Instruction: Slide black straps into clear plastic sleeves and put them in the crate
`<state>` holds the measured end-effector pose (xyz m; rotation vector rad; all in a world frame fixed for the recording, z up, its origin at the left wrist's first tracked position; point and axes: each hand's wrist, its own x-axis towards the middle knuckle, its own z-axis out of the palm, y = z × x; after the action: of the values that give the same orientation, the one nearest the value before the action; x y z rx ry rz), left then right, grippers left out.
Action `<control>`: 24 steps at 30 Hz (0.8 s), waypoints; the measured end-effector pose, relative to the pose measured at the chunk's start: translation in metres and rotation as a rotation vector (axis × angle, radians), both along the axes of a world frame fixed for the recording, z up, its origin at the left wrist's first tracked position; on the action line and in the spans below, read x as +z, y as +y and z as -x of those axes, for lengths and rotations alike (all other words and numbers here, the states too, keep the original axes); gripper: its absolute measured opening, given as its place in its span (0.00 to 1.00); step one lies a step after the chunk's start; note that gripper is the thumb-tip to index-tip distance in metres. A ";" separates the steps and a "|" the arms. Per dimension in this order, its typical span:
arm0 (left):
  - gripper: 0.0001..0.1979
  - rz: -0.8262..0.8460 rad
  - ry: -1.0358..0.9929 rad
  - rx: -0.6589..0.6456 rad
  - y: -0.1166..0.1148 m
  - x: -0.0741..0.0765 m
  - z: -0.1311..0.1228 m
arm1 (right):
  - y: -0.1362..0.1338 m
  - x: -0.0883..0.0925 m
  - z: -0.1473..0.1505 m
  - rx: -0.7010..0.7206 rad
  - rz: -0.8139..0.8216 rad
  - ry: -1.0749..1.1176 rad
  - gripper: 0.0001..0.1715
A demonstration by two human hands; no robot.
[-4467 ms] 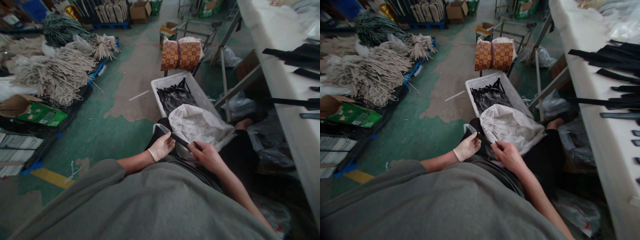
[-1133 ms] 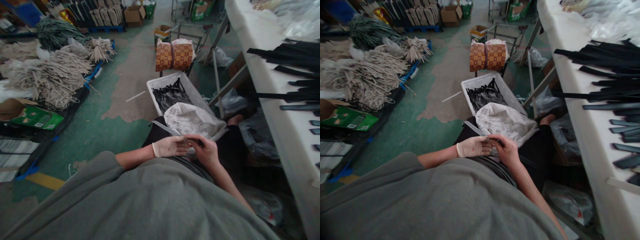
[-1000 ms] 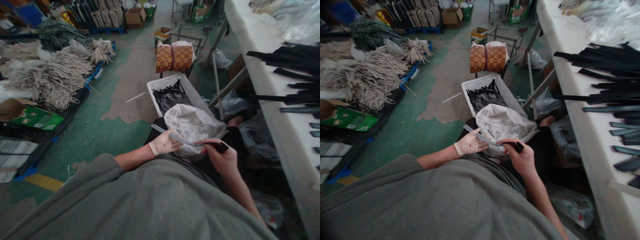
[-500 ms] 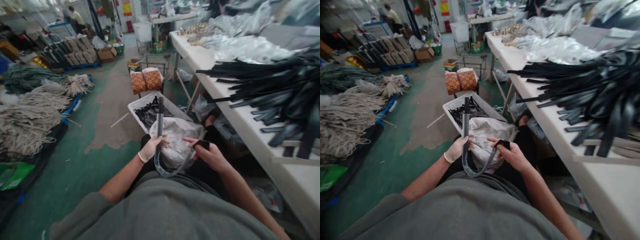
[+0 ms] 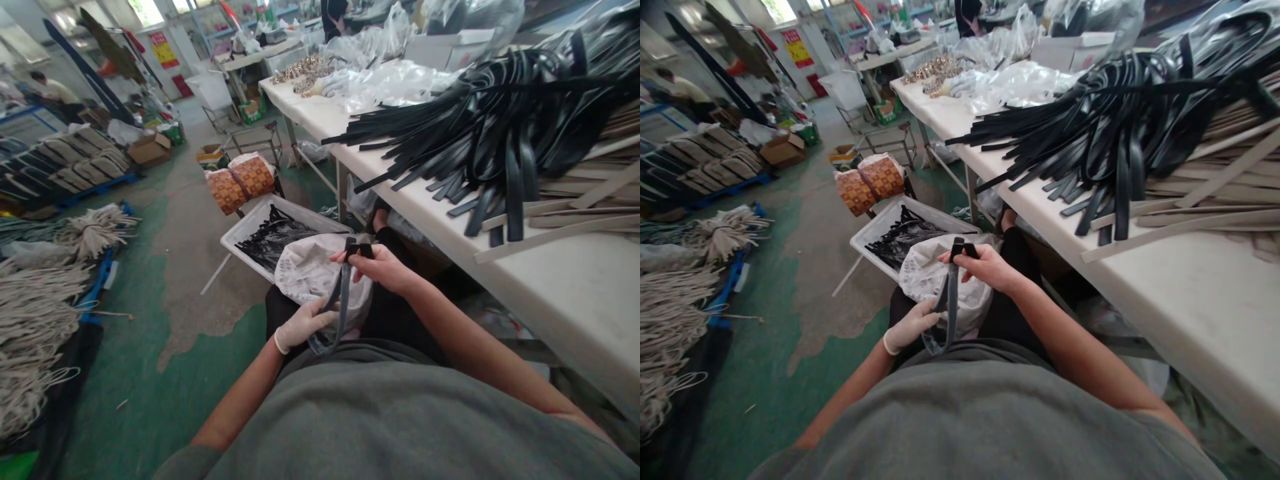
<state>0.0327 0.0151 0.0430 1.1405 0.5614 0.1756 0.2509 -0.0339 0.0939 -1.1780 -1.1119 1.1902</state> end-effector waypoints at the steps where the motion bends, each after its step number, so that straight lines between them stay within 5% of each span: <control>1: 0.18 -0.032 -0.018 0.057 0.000 0.005 -0.004 | -0.001 0.005 0.006 0.033 0.003 -0.042 0.22; 4: 0.14 -0.168 -0.038 0.232 -0.002 0.018 -0.021 | -0.006 0.019 0.022 0.104 -0.001 -0.225 0.23; 7: 0.12 -0.293 0.020 0.211 -0.013 0.018 -0.032 | -0.015 0.030 0.021 -0.004 -0.032 -0.362 0.20; 11: 0.11 -0.276 0.061 0.052 -0.029 -0.003 -0.026 | -0.030 0.030 0.001 -0.227 -0.066 -0.305 0.18; 16: 0.15 -0.141 0.065 -0.022 -0.031 -0.036 -0.003 | -0.040 0.005 -0.021 -0.348 0.027 -0.268 0.20; 20: 0.17 -0.105 0.104 0.130 0.008 -0.053 0.006 | -0.038 -0.011 -0.033 -0.395 0.097 -0.351 0.22; 24: 0.15 -0.187 0.073 0.469 0.104 -0.036 -0.001 | -0.013 -0.002 -0.039 -0.505 -0.019 -0.430 0.20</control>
<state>0.0337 0.1188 0.0065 1.1841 0.8875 0.6020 0.2896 -0.0465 0.0921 -1.6283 -1.0394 0.5502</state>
